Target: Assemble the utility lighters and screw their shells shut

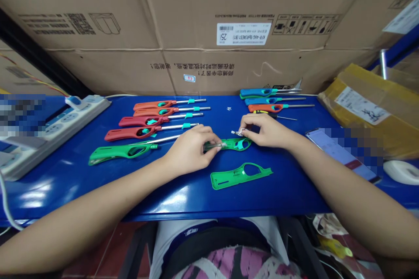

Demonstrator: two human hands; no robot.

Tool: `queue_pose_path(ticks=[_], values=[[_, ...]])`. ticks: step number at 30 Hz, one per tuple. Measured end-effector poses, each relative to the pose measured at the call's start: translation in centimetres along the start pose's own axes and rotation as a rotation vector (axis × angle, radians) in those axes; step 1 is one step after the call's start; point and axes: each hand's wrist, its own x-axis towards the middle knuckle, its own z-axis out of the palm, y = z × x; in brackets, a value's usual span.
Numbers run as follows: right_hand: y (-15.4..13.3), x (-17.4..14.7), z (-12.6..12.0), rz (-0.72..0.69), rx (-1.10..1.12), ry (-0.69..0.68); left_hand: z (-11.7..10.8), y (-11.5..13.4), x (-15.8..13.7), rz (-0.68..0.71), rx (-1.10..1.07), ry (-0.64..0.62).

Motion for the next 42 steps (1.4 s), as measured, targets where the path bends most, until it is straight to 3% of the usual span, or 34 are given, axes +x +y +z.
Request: queue_pose_path(ticks=[7, 13, 20, 26, 28, 32, 36, 42], values=[[-0.1, -0.1, 0.3, -0.004, 0.029, -0.078, 0.5, 0.0, -0.3, 0.109, -0.059, -0.173], [-0.8, -0.3, -0.1, 0.004, 0.019, -0.071, 0.8, -0.6, -0.2, 0.126, -0.035, -0.050], [-2.0, -0.4, -1.0, -0.075, -0.048, -0.201, 1.4, -2.4, 0.2, 0.072, 0.014, -0.037], [-2.6, -0.6, -1.3, -0.083, -0.048, -0.282, 1.6, -3.3, 0.4, 0.031, 0.012, 0.063], [-2.6, -0.6, -1.1, -0.080, -0.049, -0.265, 1.6, -3.4, 0.4, 0.024, 0.008, 0.094], [-1.9, -0.3, -0.1, -0.035, -0.185, -0.099, 1.8, -3.5, 0.5, 0.026, 0.000, 0.133], [-0.9, 0.0, 0.7, -0.030, -0.318, -0.101, 1.9, -3.4, 0.5, 0.048, 0.003, 0.129], [-1.1, -0.2, 0.2, -0.007, -0.251, -0.118, 2.1, -3.5, 0.5, 0.042, 0.030, 0.095]])
